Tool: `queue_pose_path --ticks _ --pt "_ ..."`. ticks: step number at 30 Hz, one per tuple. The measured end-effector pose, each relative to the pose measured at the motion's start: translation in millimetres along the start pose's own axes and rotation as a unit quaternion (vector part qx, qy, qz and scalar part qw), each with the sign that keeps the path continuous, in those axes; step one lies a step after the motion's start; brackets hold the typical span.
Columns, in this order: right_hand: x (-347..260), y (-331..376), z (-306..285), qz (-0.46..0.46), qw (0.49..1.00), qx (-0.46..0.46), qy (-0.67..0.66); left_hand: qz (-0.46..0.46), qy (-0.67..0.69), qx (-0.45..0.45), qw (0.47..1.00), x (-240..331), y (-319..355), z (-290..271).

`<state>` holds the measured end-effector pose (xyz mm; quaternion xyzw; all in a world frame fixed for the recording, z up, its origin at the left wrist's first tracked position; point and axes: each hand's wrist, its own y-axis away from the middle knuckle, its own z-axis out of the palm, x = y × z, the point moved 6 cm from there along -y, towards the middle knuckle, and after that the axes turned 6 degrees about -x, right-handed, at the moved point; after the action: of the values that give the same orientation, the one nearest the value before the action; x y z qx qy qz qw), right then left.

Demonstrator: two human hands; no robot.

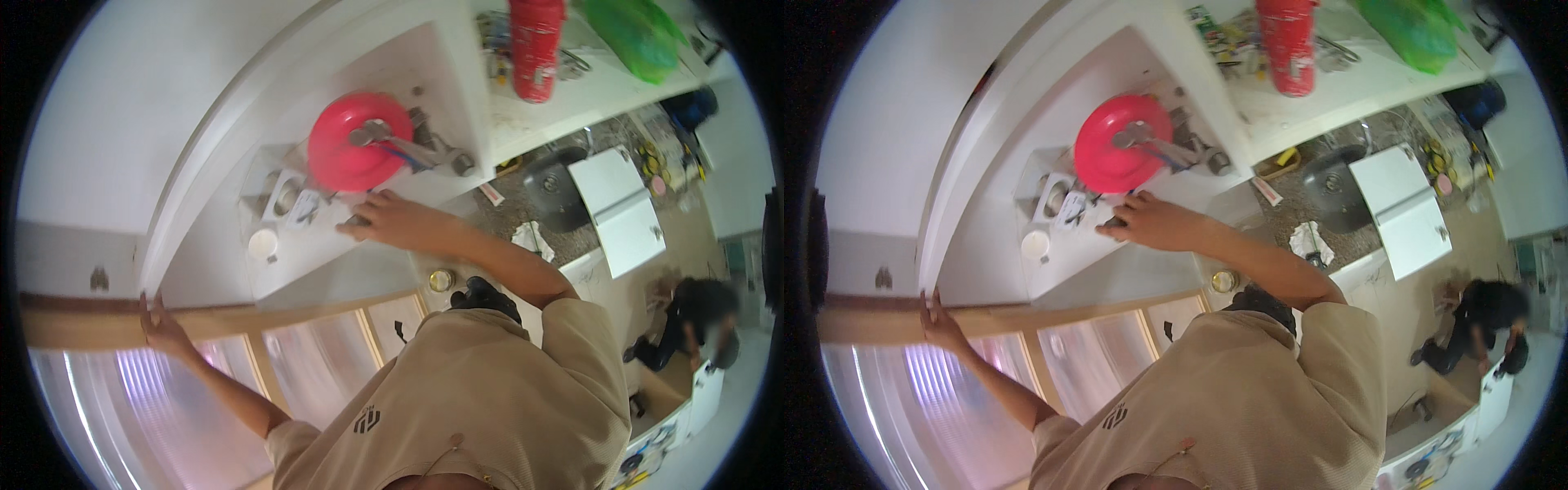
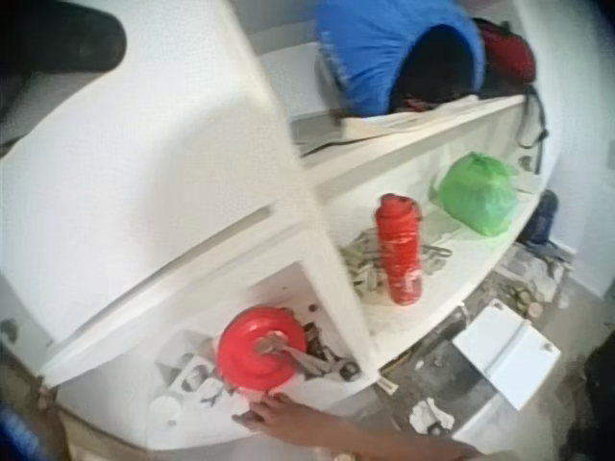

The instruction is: The person sands the edges of a wooden cabinet door frame using a sanding block. They then use a utility knife to scrape and clean the edges of a white cabinet shelf. The person handles the wooden door and the white shelf throughout the process.

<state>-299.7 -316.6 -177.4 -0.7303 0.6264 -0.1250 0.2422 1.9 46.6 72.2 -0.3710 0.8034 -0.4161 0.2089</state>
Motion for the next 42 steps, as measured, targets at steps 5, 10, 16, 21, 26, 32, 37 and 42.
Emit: queue_pose_path --ticks 5,10,16,21,26,32,37,42 --pt "3 -7 -1 0.000 0.998 -0.037 -0.048 -0.068 0.001 -0.004 0.998 13 0 1" --pt "-6 -12 -4 -0.008 0.997 -0.042 -0.058 -0.043 -0.015 0.034 0.998 6 6 -9" --pt "-5 23 -61 0.020 0.989 0.048 -0.138 0.011 0.058 0.020 0.998 -14 0 24" --pt "12 99 -202 -0.049 0.886 0.366 -0.282 -0.004 0.099 0.036 0.994 -21 18 -1" --pt "125 219 -282 0.408 0.718 0.561 -0.065 -0.032 0.022 0.053 0.998 -4 6 14" --pt "318 240 -245 0.469 0.851 0.137 0.194 -0.025 0.004 0.036 0.999 6 2 15" --pt "362 227 -217 0.550 0.802 0.010 0.234 0.005 -0.050 0.030 0.998 -1 2 9" --pt "368 212 -216 0.579 0.795 -0.029 0.181 0.004 -0.101 0.032 0.994 -7 1 12"
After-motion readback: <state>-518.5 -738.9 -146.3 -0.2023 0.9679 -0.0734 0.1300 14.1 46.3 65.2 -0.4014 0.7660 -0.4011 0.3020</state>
